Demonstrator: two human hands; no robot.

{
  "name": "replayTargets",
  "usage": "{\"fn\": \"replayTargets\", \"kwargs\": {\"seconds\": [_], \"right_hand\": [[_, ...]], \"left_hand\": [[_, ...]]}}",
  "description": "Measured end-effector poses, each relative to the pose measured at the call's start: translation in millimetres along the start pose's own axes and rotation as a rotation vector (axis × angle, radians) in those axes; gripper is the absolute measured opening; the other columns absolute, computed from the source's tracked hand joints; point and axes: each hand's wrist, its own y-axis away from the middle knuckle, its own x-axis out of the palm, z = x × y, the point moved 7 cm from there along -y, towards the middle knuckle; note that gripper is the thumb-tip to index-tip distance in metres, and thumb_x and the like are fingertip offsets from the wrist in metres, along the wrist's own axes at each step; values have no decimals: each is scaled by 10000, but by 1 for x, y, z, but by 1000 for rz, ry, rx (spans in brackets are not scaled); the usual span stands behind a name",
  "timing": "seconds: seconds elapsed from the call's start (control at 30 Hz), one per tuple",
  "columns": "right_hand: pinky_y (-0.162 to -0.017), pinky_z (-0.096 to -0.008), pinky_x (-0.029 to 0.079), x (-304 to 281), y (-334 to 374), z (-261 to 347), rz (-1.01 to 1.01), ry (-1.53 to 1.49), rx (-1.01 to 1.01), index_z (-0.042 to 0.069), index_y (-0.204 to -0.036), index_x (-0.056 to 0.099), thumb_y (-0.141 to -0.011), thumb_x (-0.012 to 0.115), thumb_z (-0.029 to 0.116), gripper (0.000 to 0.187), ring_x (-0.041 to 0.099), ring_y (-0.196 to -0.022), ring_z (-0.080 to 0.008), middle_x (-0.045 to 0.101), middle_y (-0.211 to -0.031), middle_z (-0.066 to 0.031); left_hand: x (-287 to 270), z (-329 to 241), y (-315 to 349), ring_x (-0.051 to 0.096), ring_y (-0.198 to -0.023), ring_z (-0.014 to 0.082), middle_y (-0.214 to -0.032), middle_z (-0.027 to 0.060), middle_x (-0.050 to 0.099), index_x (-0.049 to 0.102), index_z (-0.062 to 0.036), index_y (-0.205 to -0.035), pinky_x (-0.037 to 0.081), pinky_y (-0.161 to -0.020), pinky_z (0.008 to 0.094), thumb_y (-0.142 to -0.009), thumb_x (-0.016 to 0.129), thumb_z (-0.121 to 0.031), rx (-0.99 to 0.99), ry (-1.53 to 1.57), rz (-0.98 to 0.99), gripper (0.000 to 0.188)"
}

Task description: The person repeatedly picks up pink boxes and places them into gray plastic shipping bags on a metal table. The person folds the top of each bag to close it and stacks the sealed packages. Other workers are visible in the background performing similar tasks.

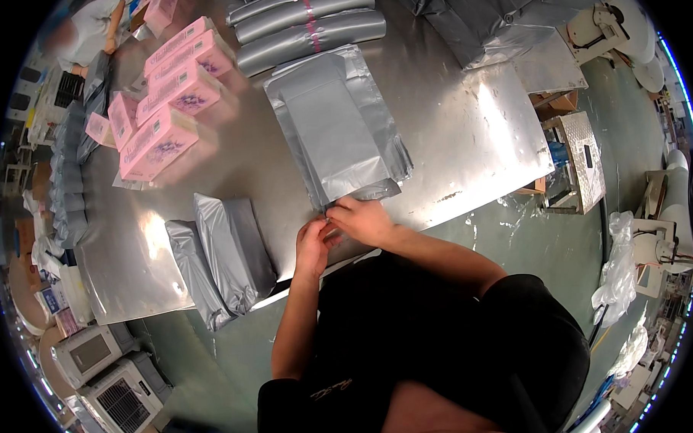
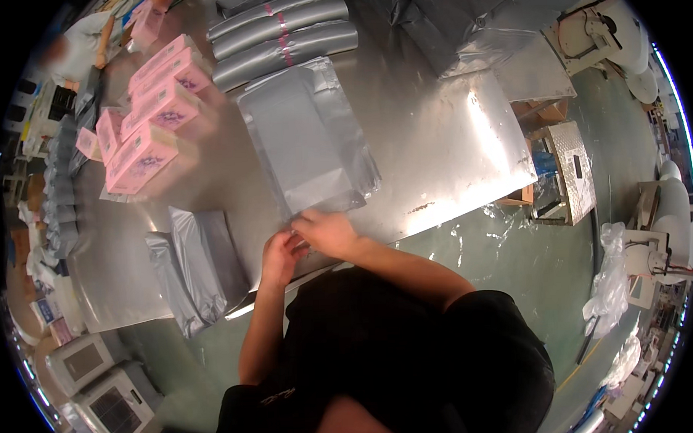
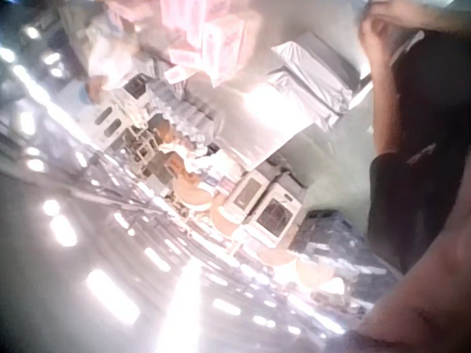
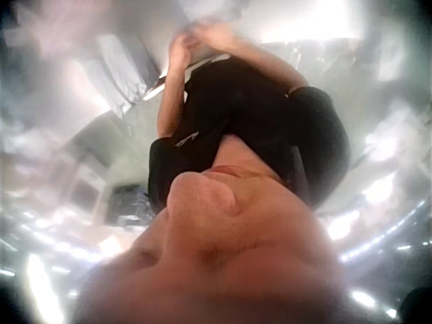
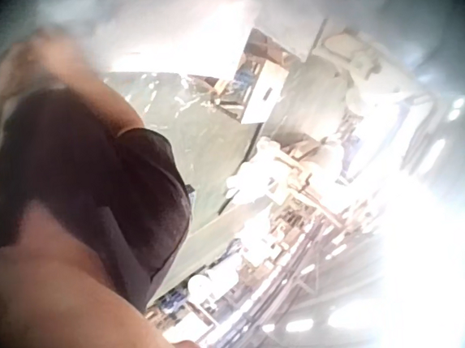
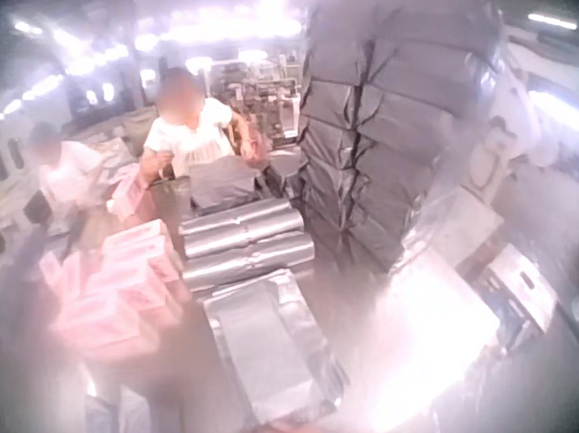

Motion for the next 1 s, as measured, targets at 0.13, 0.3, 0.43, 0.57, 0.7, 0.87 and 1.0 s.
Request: {"fn": "replayTargets", "kwargs": {"seconds": [0.13,0.3,0.43,0.57,0.7,0.87,1.0], "right_hand": [[-677,-394,582,0,51,-7,90,-16,-69,158,-1051,663,-870,729,186,195,676,-855,-254,618,-1060,-32],[-890,-459,577,-86,352,-174,1391,376,519,158,-1307,659,-848,746,170,468,645,-1152,-303,631,-1304,-85],[-853,-414,534,-156,134,-121,621,354,266,144,-1242,676,-848,662,142,394,667,-1016,-254,692,-1145,-67],[-994,-374,483,-148,28,-57,-4,535,-648,204,-1208,697,-778,675,176,432,596,-1184,-229,650,-1288,-28],[-1022,-407,489,-121,15,-82,43,465,-811,196,-1008,762,-813,704,193,203,609,-1198,-265,687,-1229,-50],[-810,-327,541,-110,-3,-154,-20,-714,260,160,-1010,738,-959,712,210,76,653,-924,-175,691,-1045,-18],[-670,-253,504,-84,-16,-163,-102,-1109,680,114,-1095,694,-960,752,279,221,600,-803,-81,658,-947,31]], "left_hand": [[-16,5,-6,696,-979,195,-1101,74,705,644,-22,-1203,556,-740,349,-1016,615,-312,-48,-92,-48,346],[-18,-65,17,639,-1139,277,-1291,128,641,659,-89,-1282,542,-909,449,-971,646,-209,690,-1140,-249,333],[64,-80,53,536,-1318,301,-1422,105,573,655,-134,-1349,457,-1097,502,-879,639,-85,1469,-1899,54,474],[72,-60,41,501,-1388,226,-1396,31,606,684,-103,-1274,423,-1147,504,-853,637,-48,1495,-1970,240,427],[61,-72,28,611,-1256,259,-1196,64,690,710,-67,-1131,440,-1136,496,-870,682,-59,1378,-1757,244,262],[1,-74,-15,732,-905,237,-957,102,725,686,12,-1061,587,-912,417,-1001,656,-111,579,-389,50,140],[38,-78,-40,665,-724,141,-873,40,688,681,5,-1019,573,-654,332,-1026,635,-122,504,-8,106,136]]}}
